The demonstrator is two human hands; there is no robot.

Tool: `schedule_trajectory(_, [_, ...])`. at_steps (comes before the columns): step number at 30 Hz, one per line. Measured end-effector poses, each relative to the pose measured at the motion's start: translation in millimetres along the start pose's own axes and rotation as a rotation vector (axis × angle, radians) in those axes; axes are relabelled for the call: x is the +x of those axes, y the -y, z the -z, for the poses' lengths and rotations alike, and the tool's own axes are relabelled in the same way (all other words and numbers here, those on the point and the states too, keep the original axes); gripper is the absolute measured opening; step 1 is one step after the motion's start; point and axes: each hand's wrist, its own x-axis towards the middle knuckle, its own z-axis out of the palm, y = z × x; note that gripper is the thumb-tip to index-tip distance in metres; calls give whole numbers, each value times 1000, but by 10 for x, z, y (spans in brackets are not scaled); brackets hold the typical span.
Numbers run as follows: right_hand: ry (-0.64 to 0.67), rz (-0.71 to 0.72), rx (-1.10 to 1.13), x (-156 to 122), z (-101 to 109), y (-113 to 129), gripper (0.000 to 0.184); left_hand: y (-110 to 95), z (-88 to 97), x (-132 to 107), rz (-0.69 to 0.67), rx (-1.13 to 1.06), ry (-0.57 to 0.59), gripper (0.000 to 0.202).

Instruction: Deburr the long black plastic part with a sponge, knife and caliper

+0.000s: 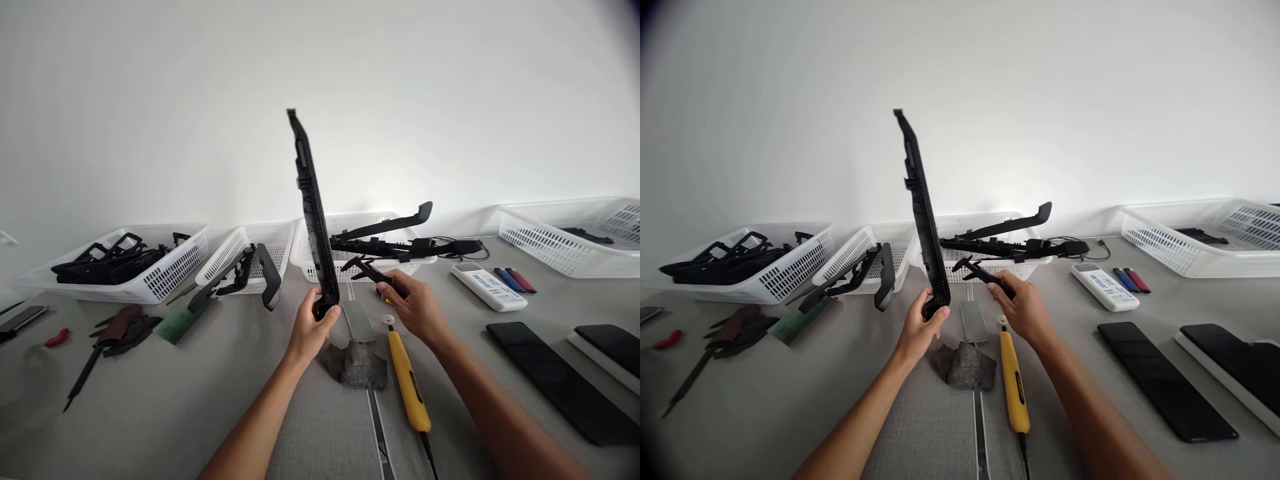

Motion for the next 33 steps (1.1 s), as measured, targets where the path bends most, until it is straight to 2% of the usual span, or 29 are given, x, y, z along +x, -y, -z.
schedule_trajectory(4, [17,134,-27,-37,-12,93,35,-15,-92,-54,69,-51,98,47])
schedule_trajectory(7, [-18,199,-87,-47,5,116,31,16,-105,-47,131,-128,151,51])
schedule_trajectory(12, [-32,206,-158,-33,118,71,28,97,-57,-1,208,-142,168,68])
schedule_trajectory(18, [-61,189,-220,-10,168,0,46,92,-90,-27,267,-165,189,87])
schedule_trajectory(26, [101,107,-263,-4,168,172,32,101,-101,0,228,-182,149,62])
schedule_trajectory(33, [128,66,-273,14,168,124,31,128,-64,21,210,-96,107,60])
